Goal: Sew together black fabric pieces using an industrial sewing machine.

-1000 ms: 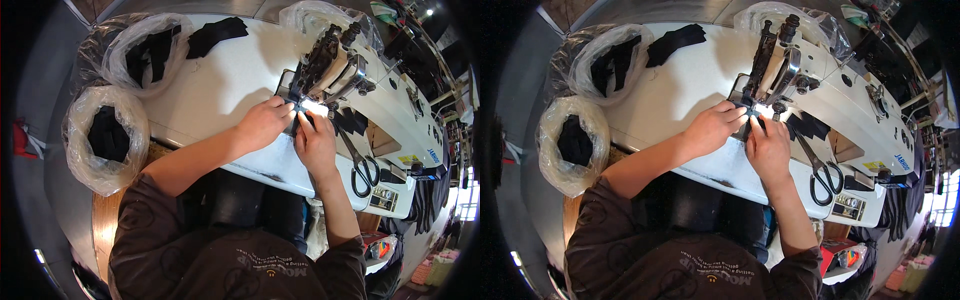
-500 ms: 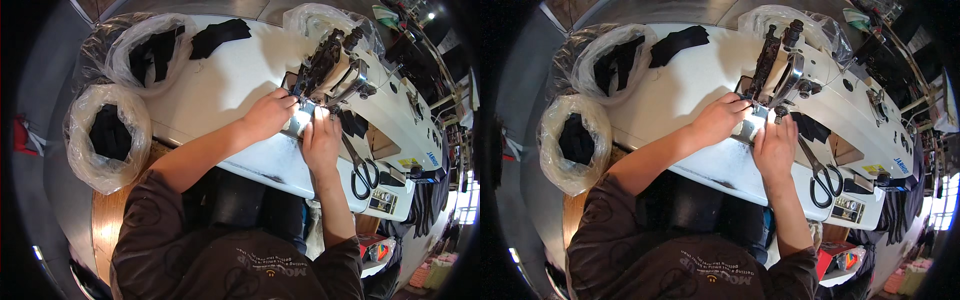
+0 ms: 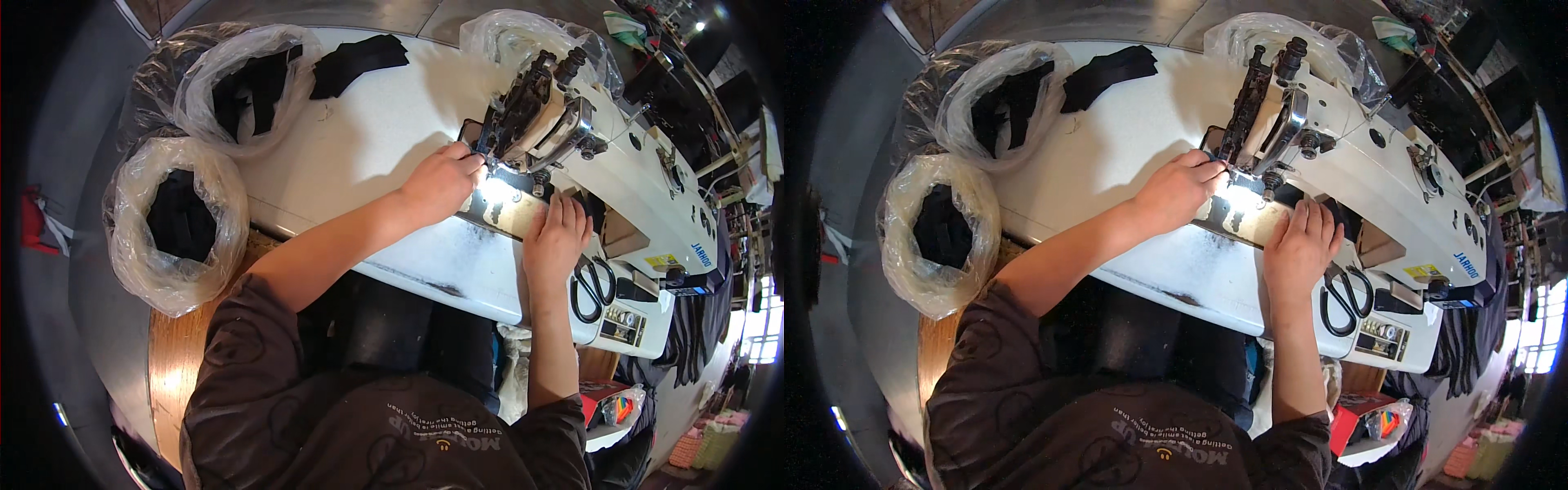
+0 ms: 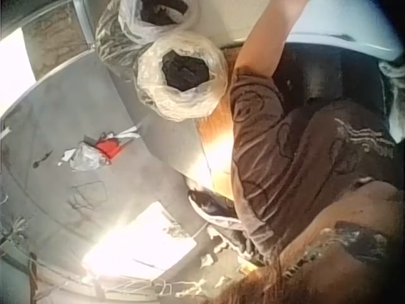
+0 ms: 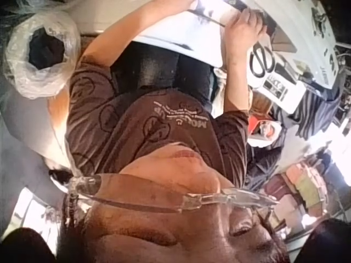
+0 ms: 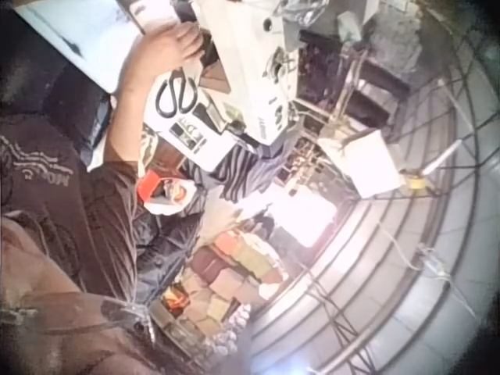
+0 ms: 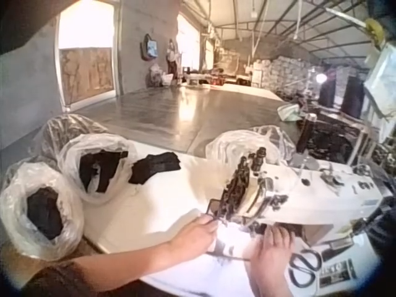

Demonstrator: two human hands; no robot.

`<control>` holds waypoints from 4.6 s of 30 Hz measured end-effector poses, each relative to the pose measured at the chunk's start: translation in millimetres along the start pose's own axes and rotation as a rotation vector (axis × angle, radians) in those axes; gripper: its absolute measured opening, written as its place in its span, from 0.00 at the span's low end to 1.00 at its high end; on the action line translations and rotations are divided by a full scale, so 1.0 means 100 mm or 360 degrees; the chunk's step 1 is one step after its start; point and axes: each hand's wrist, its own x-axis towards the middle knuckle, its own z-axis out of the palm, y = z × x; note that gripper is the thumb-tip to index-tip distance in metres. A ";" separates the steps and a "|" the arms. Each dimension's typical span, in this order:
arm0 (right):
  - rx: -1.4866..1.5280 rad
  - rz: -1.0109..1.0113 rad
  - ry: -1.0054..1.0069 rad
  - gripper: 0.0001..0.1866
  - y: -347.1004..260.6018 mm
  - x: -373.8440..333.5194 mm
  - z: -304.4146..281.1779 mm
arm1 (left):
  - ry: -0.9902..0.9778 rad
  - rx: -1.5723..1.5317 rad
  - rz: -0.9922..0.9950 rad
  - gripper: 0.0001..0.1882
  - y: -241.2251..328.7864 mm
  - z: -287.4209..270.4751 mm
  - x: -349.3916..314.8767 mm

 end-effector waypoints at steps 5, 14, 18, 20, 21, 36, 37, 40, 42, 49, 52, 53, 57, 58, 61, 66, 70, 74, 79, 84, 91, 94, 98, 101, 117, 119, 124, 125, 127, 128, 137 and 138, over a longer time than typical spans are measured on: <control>0.0444 -0.0243 0.0161 0.13 -0.18 0.02 -0.18 | 0.0071 -0.0071 0.0031 0.21 -0.15 0.03 0.00; 0.1031 -0.0543 0.0007 0.15 -0.57 -0.08 -0.26 | 0.0046 -0.0007 -0.0008 0.12 0.12 -0.18 -0.27; 0.1001 -0.0603 -0.0005 0.14 -0.57 -0.15 -0.29 | 0.0287 -0.0044 0.0097 0.12 0.11 -0.06 -0.27; 0.1080 -0.0530 -0.0028 0.13 -0.51 -0.20 -0.36 | 0.0168 -0.0116 0.0098 0.11 0.12 -0.04 -0.28; 0.1074 -0.0521 -0.0027 0.13 -0.44 -0.24 -0.40 | 0.0166 -0.0121 0.0107 0.11 0.13 -0.02 -0.27; 0.0070 -0.0088 -0.0844 0.34 1.24 -0.52 -0.94 | 0.0302 -0.0307 -0.0019 0.23 -0.61 0.09 -0.02; 0.0360 -0.0157 -0.0807 0.36 1.23 -0.49 -1.00 | 0.0315 -0.0300 -0.0017 0.23 -0.61 0.03 0.03; 0.1064 0.0128 -0.1005 0.34 1.11 -0.54 -1.14 | -0.0002 0.0119 0.0036 0.13 -0.48 -0.14 -0.02; 0.1382 0.0389 -0.1147 0.30 0.95 -0.56 -1.15 | 0.0068 0.0111 -0.0015 0.13 -0.43 -0.13 -0.14; 0.2185 0.0847 -0.1947 0.36 -0.15 -0.16 -1.18 | 0.0355 0.0014 0.0001 0.08 -0.59 -0.03 -0.32; 0.2244 0.0995 -0.1887 0.40 -0.44 -0.01 -0.96 | 0.0426 -0.0078 -0.0066 0.08 -0.56 -0.03 -0.28; 0.2239 0.1044 -0.1829 0.40 -0.51 0.04 -0.90 | 0.0419 -0.0113 -0.0094 0.08 -0.55 -0.04 -0.27; 0.2327 0.1058 -0.1618 0.39 -0.62 0.10 -0.60 | 0.0426 -0.0088 -0.0063 0.09 -0.60 -0.06 -0.24; 0.2301 0.1034 -0.1604 0.38 -0.65 0.09 -0.60 | 0.0474 -0.0096 -0.0102 0.10 -0.61 -0.07 -0.25; 0.2256 0.0938 -0.1527 0.31 -0.58 -0.03 -0.73 | 0.0482 -0.0110 -0.0398 0.12 -0.67 -0.18 -0.29; 0.1149 0.0112 -0.1111 0.21 0.22 -0.21 -1.16 | 0.0959 0.0774 -0.0355 0.17 -1.33 -0.71 -0.07; 0.0425 -0.0135 -0.0831 0.27 0.85 -0.40 -1.12 | 0.0939 0.1072 -0.0319 0.19 -1.86 -0.85 0.28; -0.0086 -0.0332 -0.0497 0.23 1.04 -0.58 -1.04 | 0.0220 0.0777 -0.0861 0.26 -2.04 -0.23 0.19; 0.0788 -0.0341 -0.0427 0.11 0.38 -0.27 -1.03 | -0.0106 0.0586 -0.1095 0.32 -2.13 -0.10 0.17; 0.1297 -0.0395 -0.0304 0.10 -0.24 0.02 -0.49 | 0.0485 0.0378 -0.0482 0.09 -1.34 -0.22 0.25; 0.1131 -0.0494 -0.0114 0.11 -0.38 0.01 -0.18 | 0.0238 -0.0471 0.0122 0.11 -0.08 -0.01 0.00; 0.1186 -0.0523 -0.0119 0.11 -0.35 0.04 -0.15 | 0.0062 -0.0044 0.0330 0.12 -0.10 -0.02 -0.07; 0.1146 -0.0547 -0.0110 0.08 -0.33 0.18 -0.06 | 0.0274 -0.0075 0.0257 0.12 0.00 -0.02 -0.09; 0.0993 -0.0655 -0.0093 0.05 -0.36 0.22 0.05 | 0.0275 -0.0376 0.0265 0.10 0.00 -0.09 -0.04; 0.1197 -0.0223 -0.0218 0.04 -0.40 0.18 0.13 | 0.0219 -0.0759 -0.0113 0.07 0.07 -0.07 -0.03; 0.1215 -0.0240 -0.0176 0.02 -0.37 0.13 -0.03 | 0.0224 -0.0712 -0.0172 0.07 0.08 -0.08 -0.04; 0.1125 -0.0555 0.0132 0.13 -0.39 0.03 -0.09 | 0.0161 -0.0677 -0.0284 0.07 0.11 -0.07 -0.04; 0.1127 -0.0556 0.0132 0.13 -0.40 0.03 -0.08 | 0.0160 -0.0675 -0.0287 0.07 0.11 -0.06 -0.04; 0.0992 -0.0592 0.0044 0.13 -0.41 0.04 -0.06 | 0.0202 -0.0664 -0.0289 0.06 0.13 -0.06 -0.02; 0.0990 -0.0589 0.0044 0.13 -0.41 0.04 -0.07 | 0.0201 -0.0666 -0.0286 0.06 0.15 -0.07 -0.02; 0.1093 -0.0500 -0.0029 0.13 -0.41 0.04 -0.06 | 0.0222 -0.0641 -0.0096 0.04 0.04 -0.11 -0.08; 0.1095 -0.0493 -0.0038 0.13 -0.40 0.04 -0.07 | 0.0171 -0.0557 0.0049 0.04 -0.01 -0.13 -0.09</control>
